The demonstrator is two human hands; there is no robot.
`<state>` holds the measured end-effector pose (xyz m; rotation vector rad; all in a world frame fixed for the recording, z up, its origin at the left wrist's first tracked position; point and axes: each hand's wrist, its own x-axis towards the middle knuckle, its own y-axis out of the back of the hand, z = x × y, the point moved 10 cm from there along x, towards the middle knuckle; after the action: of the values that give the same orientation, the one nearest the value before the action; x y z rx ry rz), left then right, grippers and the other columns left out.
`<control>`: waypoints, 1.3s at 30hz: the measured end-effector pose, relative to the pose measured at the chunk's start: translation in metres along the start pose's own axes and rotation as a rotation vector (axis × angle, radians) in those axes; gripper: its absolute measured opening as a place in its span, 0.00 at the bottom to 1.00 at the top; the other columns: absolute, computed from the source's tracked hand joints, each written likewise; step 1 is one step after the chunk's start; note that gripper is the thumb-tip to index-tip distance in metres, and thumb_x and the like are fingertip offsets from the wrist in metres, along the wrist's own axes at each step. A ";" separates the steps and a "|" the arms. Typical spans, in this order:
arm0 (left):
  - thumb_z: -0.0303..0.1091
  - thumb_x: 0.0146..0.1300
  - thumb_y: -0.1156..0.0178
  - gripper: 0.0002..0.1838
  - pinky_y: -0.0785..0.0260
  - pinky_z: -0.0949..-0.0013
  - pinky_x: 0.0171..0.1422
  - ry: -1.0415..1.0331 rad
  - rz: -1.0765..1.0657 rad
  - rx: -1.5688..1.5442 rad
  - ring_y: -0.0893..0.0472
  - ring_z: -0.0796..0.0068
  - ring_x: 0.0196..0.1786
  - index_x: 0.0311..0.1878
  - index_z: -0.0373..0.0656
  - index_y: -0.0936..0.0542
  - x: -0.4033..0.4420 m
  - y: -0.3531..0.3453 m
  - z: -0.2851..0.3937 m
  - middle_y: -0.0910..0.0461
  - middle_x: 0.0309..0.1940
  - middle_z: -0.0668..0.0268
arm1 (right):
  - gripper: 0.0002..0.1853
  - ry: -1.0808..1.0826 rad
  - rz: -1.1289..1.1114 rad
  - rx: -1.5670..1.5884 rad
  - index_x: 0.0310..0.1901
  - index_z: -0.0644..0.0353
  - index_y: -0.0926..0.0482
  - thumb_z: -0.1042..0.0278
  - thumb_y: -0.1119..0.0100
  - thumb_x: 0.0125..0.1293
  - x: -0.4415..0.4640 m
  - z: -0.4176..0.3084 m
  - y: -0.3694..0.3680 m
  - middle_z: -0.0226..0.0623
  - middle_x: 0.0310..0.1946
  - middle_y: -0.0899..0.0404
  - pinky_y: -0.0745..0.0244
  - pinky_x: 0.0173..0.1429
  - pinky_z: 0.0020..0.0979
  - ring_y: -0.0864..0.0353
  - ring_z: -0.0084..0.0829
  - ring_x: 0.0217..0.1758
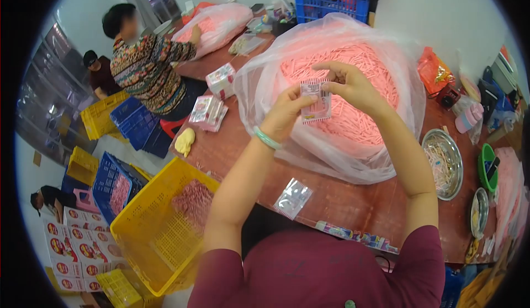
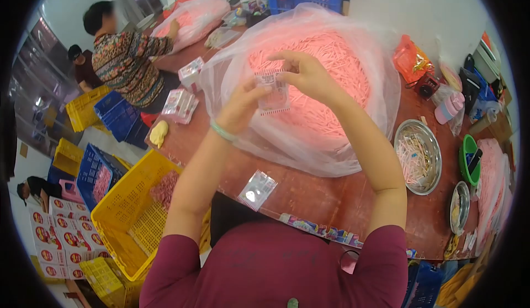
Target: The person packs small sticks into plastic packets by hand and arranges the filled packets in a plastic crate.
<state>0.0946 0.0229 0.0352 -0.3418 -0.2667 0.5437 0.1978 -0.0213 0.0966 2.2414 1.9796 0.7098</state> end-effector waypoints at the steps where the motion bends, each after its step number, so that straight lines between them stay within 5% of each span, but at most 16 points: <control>1: 0.30 0.67 0.40 0.16 0.26 0.71 0.55 -0.015 -0.026 0.067 0.19 0.80 0.48 0.57 0.37 0.23 -0.005 0.005 0.010 0.18 0.48 0.67 | 0.21 0.043 -0.021 0.031 0.58 0.63 0.23 0.78 0.40 0.60 0.003 -0.008 -0.014 0.25 0.28 0.27 0.30 0.41 0.24 0.27 0.18 0.35; 3: 0.29 0.65 0.38 0.19 0.26 0.72 0.54 -0.042 -0.060 0.203 0.19 0.81 0.48 0.59 0.36 0.24 -0.022 0.019 0.029 0.18 0.49 0.66 | 0.22 0.091 -0.080 0.062 0.57 0.64 0.23 0.78 0.40 0.60 0.008 -0.021 -0.043 0.26 0.26 0.27 0.30 0.39 0.25 0.27 0.19 0.33; 7: 0.29 0.64 0.36 0.11 0.27 0.75 0.49 -0.063 0.048 0.608 0.21 0.86 0.46 0.46 0.35 0.15 -0.083 0.069 0.070 0.15 0.36 0.69 | 0.22 0.063 -0.248 -0.009 0.58 0.62 0.23 0.77 0.39 0.60 0.012 -0.042 -0.111 0.27 0.26 0.27 0.29 0.39 0.26 0.28 0.20 0.32; 8: 0.31 0.62 0.35 0.07 0.27 0.74 0.46 -0.097 0.065 0.638 0.18 0.81 0.41 0.39 0.39 0.13 -0.106 0.083 0.078 0.14 0.33 0.67 | 0.22 0.042 -0.307 -0.039 0.58 0.61 0.23 0.77 0.39 0.60 0.009 -0.044 -0.129 0.27 0.26 0.27 0.29 0.40 0.26 0.29 0.20 0.31; 10: 0.32 0.62 0.35 0.07 0.27 0.72 0.45 -0.181 0.180 1.069 0.17 0.74 0.38 0.40 0.41 0.13 -0.168 0.113 0.107 0.13 0.35 0.64 | 0.22 0.214 -0.316 -0.200 0.59 0.60 0.23 0.76 0.39 0.60 0.000 -0.055 -0.144 0.28 0.26 0.27 0.28 0.42 0.27 0.28 0.21 0.31; 12: 0.37 0.60 0.34 0.09 0.26 0.66 0.42 -0.192 0.330 1.344 0.17 0.61 0.34 0.39 0.44 0.12 -0.231 0.158 0.126 0.14 0.34 0.59 | 0.22 0.158 -0.328 -0.283 0.59 0.61 0.23 0.77 0.40 0.61 -0.006 -0.042 -0.147 0.28 0.26 0.27 0.28 0.43 0.26 0.28 0.20 0.32; 15: 0.39 0.57 0.33 0.10 0.25 0.63 0.41 0.278 0.694 1.284 0.16 0.61 0.33 0.37 0.44 0.12 -0.335 0.269 0.112 0.15 0.30 0.57 | 0.22 -0.072 -0.318 -0.297 0.60 0.63 0.24 0.78 0.41 0.63 -0.005 0.011 -0.131 0.27 0.28 0.27 0.30 0.44 0.23 0.28 0.19 0.34; 19: 0.39 0.61 0.37 0.10 0.24 0.60 0.43 0.636 0.669 1.409 0.16 0.58 0.36 0.32 0.43 0.13 -0.462 0.400 0.012 0.16 0.30 0.56 | 0.21 -0.242 -0.236 -0.308 0.61 0.62 0.25 0.76 0.43 0.66 0.002 0.067 -0.100 0.25 0.29 0.28 0.32 0.43 0.21 0.29 0.18 0.35; 25: 0.34 0.63 0.41 0.09 0.24 0.58 0.48 1.335 0.614 1.304 0.17 0.54 0.43 0.38 0.39 0.17 -0.532 0.429 -0.099 0.17 0.38 0.53 | 0.21 -0.286 -0.142 -0.416 0.63 0.61 0.26 0.74 0.44 0.68 0.014 0.081 -0.074 0.23 0.30 0.30 0.34 0.45 0.20 0.31 0.16 0.36; 31: 0.35 0.65 0.45 0.11 0.23 0.56 0.49 1.290 0.365 1.391 0.17 0.52 0.42 0.39 0.38 0.18 -0.585 0.420 -0.164 0.17 0.38 0.50 | 0.20 -0.362 -0.215 -0.463 0.63 0.61 0.26 0.74 0.45 0.71 0.014 0.100 -0.073 0.22 0.30 0.33 0.38 0.46 0.17 0.35 0.15 0.35; 39: 0.39 0.61 0.42 0.10 0.27 0.55 0.43 1.199 0.542 1.011 0.18 0.55 0.35 0.36 0.43 0.16 -0.623 0.402 -0.215 0.16 0.34 0.52 | 0.19 -0.352 -0.180 -0.543 0.62 0.63 0.26 0.75 0.45 0.70 0.018 0.104 -0.071 0.24 0.31 0.32 0.37 0.47 0.18 0.33 0.17 0.37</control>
<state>-0.5300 -0.0466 -0.4125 0.3016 1.2690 0.8320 0.1727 0.0341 -0.0155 1.7086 1.5599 0.6723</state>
